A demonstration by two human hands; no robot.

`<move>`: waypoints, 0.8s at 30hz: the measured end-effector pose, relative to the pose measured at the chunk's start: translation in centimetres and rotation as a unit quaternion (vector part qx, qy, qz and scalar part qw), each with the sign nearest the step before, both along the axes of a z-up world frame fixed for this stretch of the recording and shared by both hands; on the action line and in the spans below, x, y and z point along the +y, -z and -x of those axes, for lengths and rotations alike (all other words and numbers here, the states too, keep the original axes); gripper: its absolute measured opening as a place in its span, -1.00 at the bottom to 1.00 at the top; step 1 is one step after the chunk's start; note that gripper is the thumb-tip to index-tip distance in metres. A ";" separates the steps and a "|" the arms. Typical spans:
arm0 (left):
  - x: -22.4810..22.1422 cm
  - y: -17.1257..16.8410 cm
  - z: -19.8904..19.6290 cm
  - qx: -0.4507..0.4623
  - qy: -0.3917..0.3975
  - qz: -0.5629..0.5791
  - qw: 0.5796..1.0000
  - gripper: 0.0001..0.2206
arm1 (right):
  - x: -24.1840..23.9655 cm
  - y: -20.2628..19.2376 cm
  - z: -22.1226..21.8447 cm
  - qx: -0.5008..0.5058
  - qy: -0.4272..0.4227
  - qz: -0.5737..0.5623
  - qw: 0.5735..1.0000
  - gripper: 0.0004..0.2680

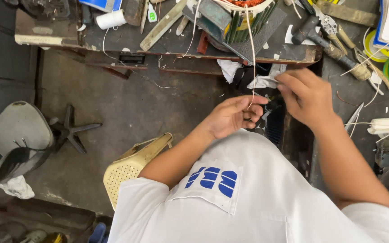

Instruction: Securing copper windings on an electric motor stator by threading and tying string around them.

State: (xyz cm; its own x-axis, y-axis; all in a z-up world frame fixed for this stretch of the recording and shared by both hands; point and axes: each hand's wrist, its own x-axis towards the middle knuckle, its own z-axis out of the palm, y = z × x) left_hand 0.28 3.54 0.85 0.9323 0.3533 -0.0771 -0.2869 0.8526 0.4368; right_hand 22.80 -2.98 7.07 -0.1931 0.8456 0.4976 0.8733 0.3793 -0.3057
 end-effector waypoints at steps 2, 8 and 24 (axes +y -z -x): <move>-0.7 0.4 -0.4 -0.041 -0.009 0.045 0.998 -0.66 | 1.8 -2.2 0.4 -0.096 -0.012 -0.039 0.995 -0.92; -1.6 0.7 -1.6 -0.120 -0.065 0.120 0.983 -0.90 | 4.7 -3.7 -0.6 -0.301 -0.026 -0.075 0.950 -0.87; -1.0 -5.7 0.7 0.342 -0.289 -0.888 0.102 -0.72 | 1.6 -7.4 2.7 -0.421 -0.084 0.007 0.903 -0.81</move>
